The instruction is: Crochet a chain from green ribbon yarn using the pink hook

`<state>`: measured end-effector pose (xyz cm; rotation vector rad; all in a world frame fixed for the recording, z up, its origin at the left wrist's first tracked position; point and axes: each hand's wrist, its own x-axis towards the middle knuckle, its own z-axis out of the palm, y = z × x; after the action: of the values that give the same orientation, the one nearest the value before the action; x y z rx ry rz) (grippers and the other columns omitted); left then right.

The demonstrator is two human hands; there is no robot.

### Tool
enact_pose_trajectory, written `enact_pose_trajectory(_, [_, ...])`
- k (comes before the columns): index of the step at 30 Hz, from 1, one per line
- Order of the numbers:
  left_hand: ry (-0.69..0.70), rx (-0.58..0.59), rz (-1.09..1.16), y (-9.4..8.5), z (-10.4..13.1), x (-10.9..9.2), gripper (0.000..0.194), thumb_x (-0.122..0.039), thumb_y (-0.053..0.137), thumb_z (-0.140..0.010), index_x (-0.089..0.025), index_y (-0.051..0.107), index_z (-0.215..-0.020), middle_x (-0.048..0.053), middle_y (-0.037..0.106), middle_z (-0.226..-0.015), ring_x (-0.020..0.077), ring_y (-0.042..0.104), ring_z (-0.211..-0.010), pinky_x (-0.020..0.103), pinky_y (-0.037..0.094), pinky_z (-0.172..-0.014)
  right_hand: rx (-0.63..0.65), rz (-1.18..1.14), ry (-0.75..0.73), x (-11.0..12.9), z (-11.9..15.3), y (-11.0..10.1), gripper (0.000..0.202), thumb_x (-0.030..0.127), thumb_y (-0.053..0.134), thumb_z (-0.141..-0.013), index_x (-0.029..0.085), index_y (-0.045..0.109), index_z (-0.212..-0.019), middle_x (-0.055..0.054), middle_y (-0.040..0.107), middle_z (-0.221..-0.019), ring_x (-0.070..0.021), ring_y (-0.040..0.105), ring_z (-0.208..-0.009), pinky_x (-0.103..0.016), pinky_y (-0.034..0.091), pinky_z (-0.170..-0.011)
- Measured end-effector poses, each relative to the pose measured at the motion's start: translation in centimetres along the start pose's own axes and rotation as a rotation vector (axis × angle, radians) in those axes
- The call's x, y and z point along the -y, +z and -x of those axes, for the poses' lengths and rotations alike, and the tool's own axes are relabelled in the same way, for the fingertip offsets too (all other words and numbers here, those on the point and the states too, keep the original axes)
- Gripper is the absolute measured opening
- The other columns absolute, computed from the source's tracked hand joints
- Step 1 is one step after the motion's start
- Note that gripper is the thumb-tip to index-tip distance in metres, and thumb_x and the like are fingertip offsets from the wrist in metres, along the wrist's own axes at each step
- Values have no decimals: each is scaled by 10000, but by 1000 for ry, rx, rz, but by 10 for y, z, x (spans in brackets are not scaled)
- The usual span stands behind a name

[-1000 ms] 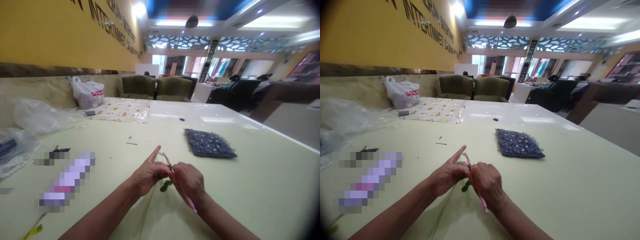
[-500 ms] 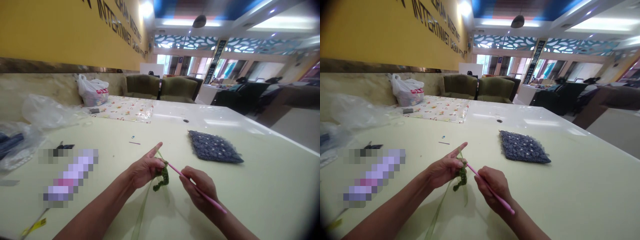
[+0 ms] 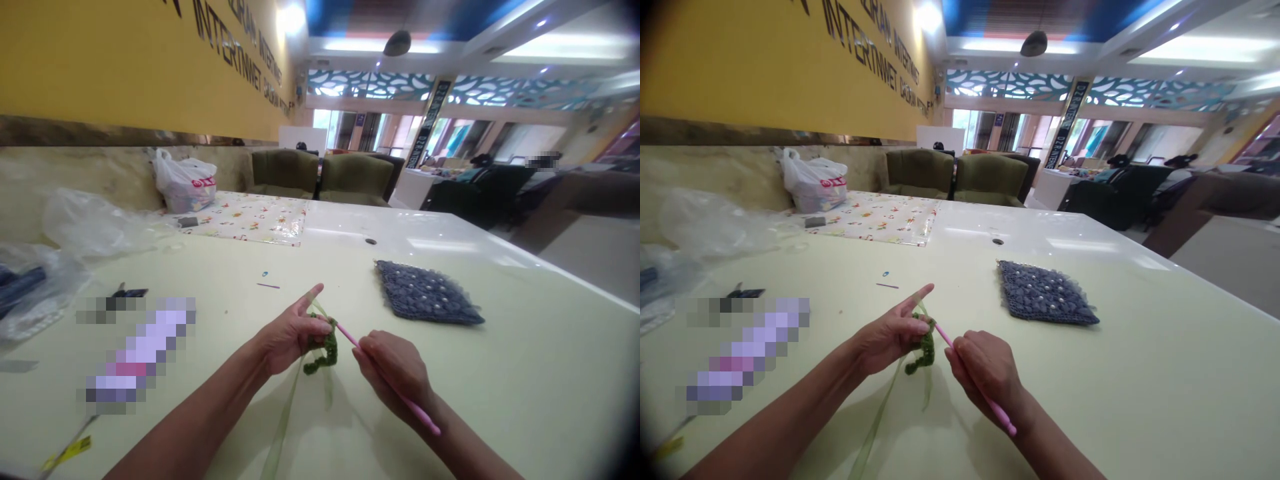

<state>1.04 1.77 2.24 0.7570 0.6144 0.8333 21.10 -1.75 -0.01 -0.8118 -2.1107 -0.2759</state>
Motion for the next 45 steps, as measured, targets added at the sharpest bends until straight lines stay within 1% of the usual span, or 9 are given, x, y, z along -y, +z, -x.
enact_pose_trajectory(9, [12, -18, -51, -2, 0, -1, 951, -10, 670, -691, -245, 235, -1503, -38, 569, -707, 77, 503, -611, 223, 354, -621, 3, 0, -122, 2, -1, -1, 239, 41, 585, -846, 199, 445, -735, 45, 378, -581, -121, 296, -541, -298, 214, -538])
enact_pose_trajectory(18, [68, 2, -110, 10, 1, 11, 1084, -7, 720, -662, -299, 132, -1524, -22, 634, -774, 88, 527, -634, 256, 373, -664, -6, 68, 34, 2, 4, 9, 259, 121, 506, -922, 205, 442, -686, 44, 417, -567, -111, 358, -511, -270, 274, -542])
enact_pose_trajectory(24, [92, -29, 49, 15, -2, 24, 1045, -5, 700, -669, -275, 158, -1520, -33, 620, -789, 73, 531, -640, 232, 371, -663, -76, 41, 94, 7, 5, 10, 220, 108, 519, -912, 199, 476, -716, 44, 433, -564, -102, 377, -503, -253, 287, -532])
enact_pose_trajectory(30, [22, 36, -169, 6, -1, 15, 1142, -26, 742, -656, -343, 72, -1525, -42, 617, -732, 91, 528, -604, 273, 380, -665, 152, -262, 180, -7, 3, 4, 246, 196, 478, -962, 192, 491, -716, 46, 484, -583, -72, 436, -486, -188, 325, -497])
enact_pose_trajectory(32, [51, 6, -253, 5, -2, 16, 1145, -31, 741, -659, -334, 57, -1527, -44, 613, -709, 95, 510, -599, 283, 382, -669, 204, -217, 147, -10, 3, 6, 271, 188, 466, -966, 185, 486, -696, 44, 483, -576, -69, 430, -479, -194, 310, -496])
enact_pose_trajectory(35, [111, -72, -247, 6, -4, 22, 1100, -38, 723, -675, -300, 84, -1532, -61, 582, -666, 89, 480, -594, 280, 386, -689, 139, 103, 53, -5, 3, 12, 287, 163, 487, -942, 183, 479, -656, 26, 481, -566, -93, 381, -485, -252, 260, -518])
enact_pose_trajectory(38, [69, -84, -98, 11, -4, 27, 1058, -33, 688, -696, -281, 90, -1532, -86, 517, -612, 75, 450, -565, 241, 361, -650, 27, 333, 6, 6, 3, 14, 280, 137, 532, -906, 188, 465, -639, 27, 444, -542, -111, 329, -491, -282, 230, -534])
enact_pose_trajectory(42, [-54, -8, 87, 17, 2, 22, 986, -2, 653, -687, -280, 198, -1516, -66, 533, -670, 51, 424, -531, 201, 332, -585, -80, 301, -50, 15, 5, 9, 179, 111, 555, -890, 190, 495, -740, 39, 422, -551, -120, 341, -513, -280, 256, -546])
enact_pose_trajectory(45, [-57, 17, 137, 19, 5, 16, 984, 25, 639, -665, -273, 228, -1508, -42, 569, -733, 41, 415, -526, 184, 329, -565, -109, 202, -41, 15, 8, 8, 148, 96, 548, -887, 196, 490, -793, 44, 425, -562, -123, 360, -516, -281, 270, -539])
